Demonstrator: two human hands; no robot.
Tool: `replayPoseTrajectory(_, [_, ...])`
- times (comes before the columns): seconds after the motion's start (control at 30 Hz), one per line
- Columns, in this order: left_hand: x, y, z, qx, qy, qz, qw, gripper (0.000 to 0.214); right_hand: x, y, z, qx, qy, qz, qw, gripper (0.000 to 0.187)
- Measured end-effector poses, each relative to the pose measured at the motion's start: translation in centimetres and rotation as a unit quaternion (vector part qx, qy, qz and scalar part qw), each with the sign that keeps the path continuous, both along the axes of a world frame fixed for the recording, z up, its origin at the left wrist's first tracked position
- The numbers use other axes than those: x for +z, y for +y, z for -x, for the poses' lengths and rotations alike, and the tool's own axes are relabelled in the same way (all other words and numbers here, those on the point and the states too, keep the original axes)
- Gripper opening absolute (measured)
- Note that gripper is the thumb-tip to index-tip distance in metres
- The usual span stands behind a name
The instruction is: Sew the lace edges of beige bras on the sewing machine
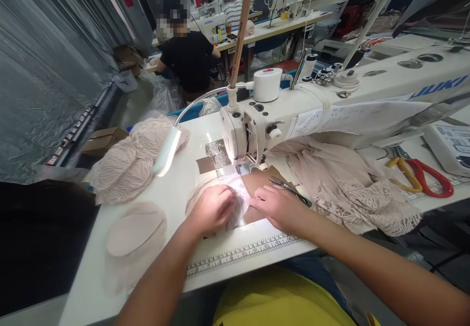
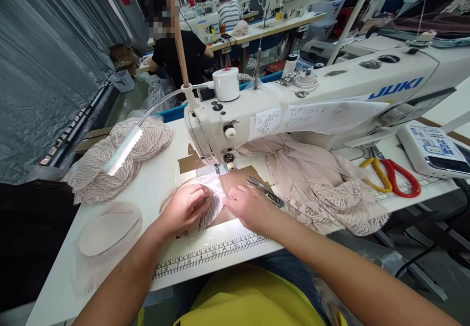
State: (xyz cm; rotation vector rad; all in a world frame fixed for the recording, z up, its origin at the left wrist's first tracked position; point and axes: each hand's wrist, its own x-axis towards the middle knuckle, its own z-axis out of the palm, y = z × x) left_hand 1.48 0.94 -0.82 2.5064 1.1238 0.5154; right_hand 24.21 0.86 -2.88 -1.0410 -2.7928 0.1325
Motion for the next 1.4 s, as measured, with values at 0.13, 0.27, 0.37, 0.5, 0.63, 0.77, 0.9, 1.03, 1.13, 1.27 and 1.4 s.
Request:
replayPoseTrajectory(0.13, [-0.6,-0.5,-0.4,-0.042,0.036,-0.044,0.998,0.024,-1.2,-1.1,-0.5,-0.001,0.039,-0.026,0.999,0.037])
replayPoseTrajectory(0.27, [-1.0,-1.0,-0.8,-0.045,0.093,-0.051,0.993,0.028,-1.6,-1.6,-0.7,-0.010,0.061,-0.040,0.997,0.036])
replayPoseTrajectory(0.37, [-1.1,-1.2,-0.9,-0.045,0.132,-0.063,0.988,0.031,-1.4,-1.8,-0.6,-0.015,0.059,-0.037,0.997,0.035])
replayPoseTrajectory(0.5, [-1.1,-1.2,-0.8,-0.054,0.164,-0.086,0.981,0.032,-1.4,-1.9,-0.5,-0.023,0.063,-0.038,0.997,0.034])
replayPoseTrajectory(0.63, [-1.1,-1.2,-0.9,-0.057,0.176,-0.089,0.979,0.031,-1.6,-1.9,-0.6,-0.026,0.070,-0.030,0.997,0.033])
replayPoseTrajectory(0.77, [-1.1,-1.2,-1.0,-0.053,0.177,-0.085,0.979,0.031,-1.6,-1.8,-0.8,-0.023,0.085,-0.020,0.996,0.030])
replayPoseTrajectory(0.9, [-1.1,-1.2,-1.1,-0.054,0.173,-0.086,0.980,0.031,-1.3,-1.5,-1.1,-0.021,0.130,-0.008,0.991,0.027])
replayPoseTrajectory(1.03, [-1.3,-1.2,-1.2,-0.055,0.163,-0.095,0.981,0.032,-1.2,-1.4,-0.8,-0.034,0.137,-0.001,0.990,0.028])
replayPoseTrajectory(1.13, [-1.2,-1.2,-1.1,-0.056,0.143,-0.101,0.983,0.032,-1.1,-1.2,-0.4,-0.044,0.089,-0.013,0.995,0.030])
replayPoseTrajectory(1.27, [-0.8,-0.9,-0.9,-0.051,0.112,-0.095,0.988,0.030,-0.8,-0.9,0.1,-0.049,0.034,0.005,0.998,0.030])
replayPoseTrajectory(1.4, [-0.5,-0.2,-1.2,-0.033,0.124,-0.095,0.987,0.037,-0.8,-0.7,0.1,-0.048,0.040,0.014,0.998,0.032])
